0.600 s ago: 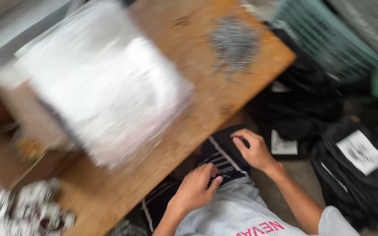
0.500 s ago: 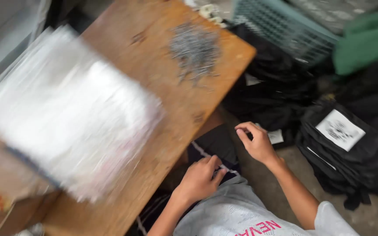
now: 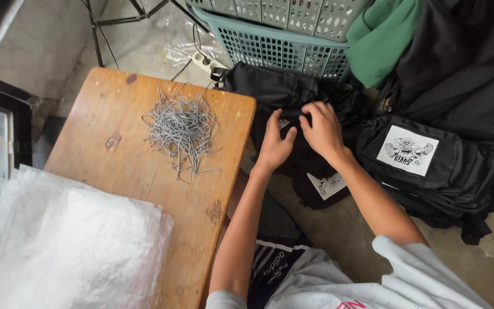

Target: The person assembles keychains by attaching a metal chain to a flower-shaped tag and then placing the tag onto a small black pouch. They then place the pouch into a plastic bag and seal it.

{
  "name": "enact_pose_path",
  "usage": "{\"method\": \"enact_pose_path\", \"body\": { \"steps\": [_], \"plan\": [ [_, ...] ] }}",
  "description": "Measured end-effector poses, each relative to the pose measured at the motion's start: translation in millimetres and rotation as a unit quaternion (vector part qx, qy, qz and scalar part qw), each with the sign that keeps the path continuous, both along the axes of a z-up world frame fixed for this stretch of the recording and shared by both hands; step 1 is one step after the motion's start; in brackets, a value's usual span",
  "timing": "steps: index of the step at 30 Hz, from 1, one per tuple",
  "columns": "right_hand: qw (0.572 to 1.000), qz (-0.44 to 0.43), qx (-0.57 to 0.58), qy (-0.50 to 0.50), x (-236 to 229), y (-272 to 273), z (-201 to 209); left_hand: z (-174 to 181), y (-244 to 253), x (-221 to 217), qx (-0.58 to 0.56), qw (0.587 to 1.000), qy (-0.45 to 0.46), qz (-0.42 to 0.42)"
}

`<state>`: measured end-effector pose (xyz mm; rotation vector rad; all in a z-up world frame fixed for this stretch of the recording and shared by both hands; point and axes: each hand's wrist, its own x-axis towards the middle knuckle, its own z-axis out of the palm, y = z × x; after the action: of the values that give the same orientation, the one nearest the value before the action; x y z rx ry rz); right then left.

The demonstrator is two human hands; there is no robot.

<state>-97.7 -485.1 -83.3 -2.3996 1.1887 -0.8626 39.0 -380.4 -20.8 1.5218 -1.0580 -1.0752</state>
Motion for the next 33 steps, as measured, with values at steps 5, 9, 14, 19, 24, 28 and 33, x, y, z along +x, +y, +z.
{"method": "enact_pose_path", "body": {
  "steps": [5, 9, 14, 19, 24, 28, 33],
  "plan": [
    [0.996, 0.072, -0.023, 0.057, 57.8, -69.5, -32.4, -10.9, -31.5, 9.9, 0.002, 1.000, -0.003, 0.002],
    [0.987, 0.120, -0.067, 0.079, 73.7, -102.1, -94.7, -18.3, -36.5, 25.4, 0.053, 0.996, -0.052, -0.046],
    [0.996, 0.002, -0.072, -0.060, 24.4, -50.8, -8.4, 7.7, -20.1, 46.0, -0.010, 0.992, -0.123, -0.028],
    [0.987, 0.004, -0.058, -0.151, -44.4, -5.8, 76.3, 87.6, 36.6, 72.8, -0.170, 0.965, -0.190, 0.059],
    [0.933, 0.039, 0.115, -0.338, -35.3, 42.2, 129.8, 145.2, 118.6, 101.5, -0.069, 0.991, -0.115, 0.026],
    [0.882, 0.136, 0.232, -0.387, 45.0, 86.8, 150.9, 143.6, 194.3, 124.1, -0.083, 0.992, -0.082, 0.044],
    [0.825, 0.272, 0.299, -0.395, 151.8, 146.5, 156.6, 121.1, 297.0, 144.6, -0.219, 0.914, 0.107, 0.324]
  ]
}}
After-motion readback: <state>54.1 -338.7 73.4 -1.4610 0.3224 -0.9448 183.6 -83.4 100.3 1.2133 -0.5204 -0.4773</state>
